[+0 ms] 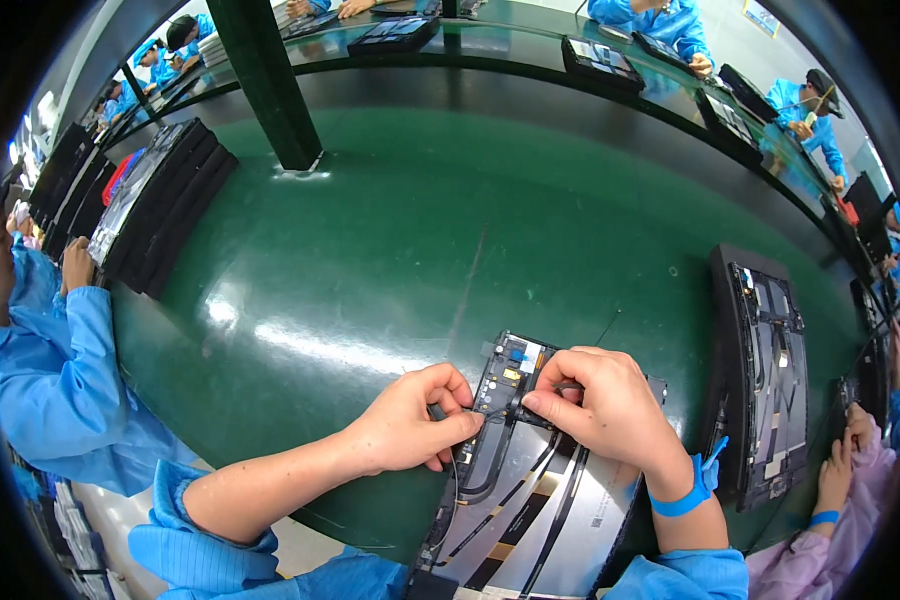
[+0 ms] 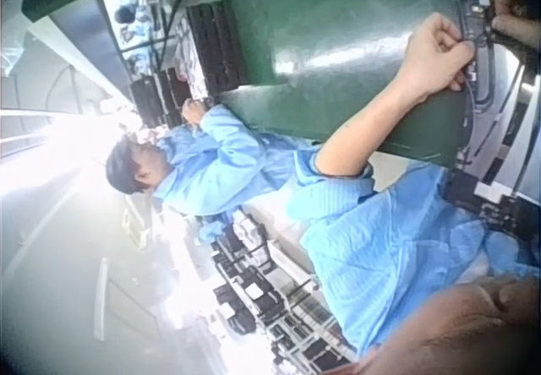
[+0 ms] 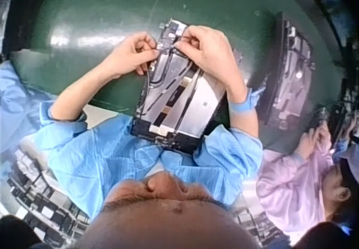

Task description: The person connects internal ribbon cables to a motherboard and assembles components inside a tablet chassis by hand on an assembly line.

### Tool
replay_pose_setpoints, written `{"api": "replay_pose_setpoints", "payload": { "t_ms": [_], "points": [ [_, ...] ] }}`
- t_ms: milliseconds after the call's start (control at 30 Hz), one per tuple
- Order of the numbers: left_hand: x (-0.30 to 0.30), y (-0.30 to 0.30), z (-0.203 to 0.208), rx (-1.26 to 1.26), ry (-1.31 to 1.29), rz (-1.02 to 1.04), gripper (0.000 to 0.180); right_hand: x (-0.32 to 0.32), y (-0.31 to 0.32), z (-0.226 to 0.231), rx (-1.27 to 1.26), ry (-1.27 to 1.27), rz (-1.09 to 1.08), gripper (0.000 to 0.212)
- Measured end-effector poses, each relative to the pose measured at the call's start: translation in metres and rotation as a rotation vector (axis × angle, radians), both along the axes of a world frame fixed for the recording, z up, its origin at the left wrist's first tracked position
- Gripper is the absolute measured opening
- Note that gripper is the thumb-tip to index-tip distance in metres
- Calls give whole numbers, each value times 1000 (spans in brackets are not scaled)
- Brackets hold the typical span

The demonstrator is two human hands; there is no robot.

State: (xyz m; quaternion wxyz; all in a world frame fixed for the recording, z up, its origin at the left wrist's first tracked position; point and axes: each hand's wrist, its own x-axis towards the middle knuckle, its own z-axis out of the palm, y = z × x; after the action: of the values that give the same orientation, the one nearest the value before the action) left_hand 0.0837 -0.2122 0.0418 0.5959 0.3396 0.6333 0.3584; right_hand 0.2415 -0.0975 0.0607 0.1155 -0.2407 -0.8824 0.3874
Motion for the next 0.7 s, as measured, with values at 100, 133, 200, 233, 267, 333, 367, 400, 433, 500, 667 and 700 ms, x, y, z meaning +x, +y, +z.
{"api": "replay_pose_setpoints", "payload": {
  "t_ms": [100,133,200,233,267,333,367,400,433,500,667,700],
  "points": [
    [1,-1,0,15,16,7,22,0,0,-1,29,0,-26,17],
    [0,-1,1,14,14,7,22,-2,-1,-1,28,-2,-26,17],
    [-1,-1,0,24,23,0,22,-4,-3,1,78,-136,-46,18],
    [-1,0,1,23,21,0,22,-5,-4,1,77,-138,-46,18],
    [-1,0,2,2,18,-10,21,-6,-4,1,87,-144,-56,17],
    [0,0,2,-21,16,-22,19,-5,-5,1,95,-149,-66,17],
    [0,0,2,-20,21,-20,19,-5,-5,1,97,-150,-60,16],
    [0,0,3,-18,27,-19,19,-5,-5,1,98,-151,-53,16],
    [0,0,3,-19,28,-20,19,-4,-5,0,97,-150,-54,16],
    [1,0,4,-13,39,-17,20,0,-5,-3,132,-96,-8,17],
    [1,-2,1,22,53,-2,21,4,-7,-3,119,-53,59,15],
    [2,-3,-1,56,60,14,23,5,-8,-3,123,-46,91,15]
  ]
}}
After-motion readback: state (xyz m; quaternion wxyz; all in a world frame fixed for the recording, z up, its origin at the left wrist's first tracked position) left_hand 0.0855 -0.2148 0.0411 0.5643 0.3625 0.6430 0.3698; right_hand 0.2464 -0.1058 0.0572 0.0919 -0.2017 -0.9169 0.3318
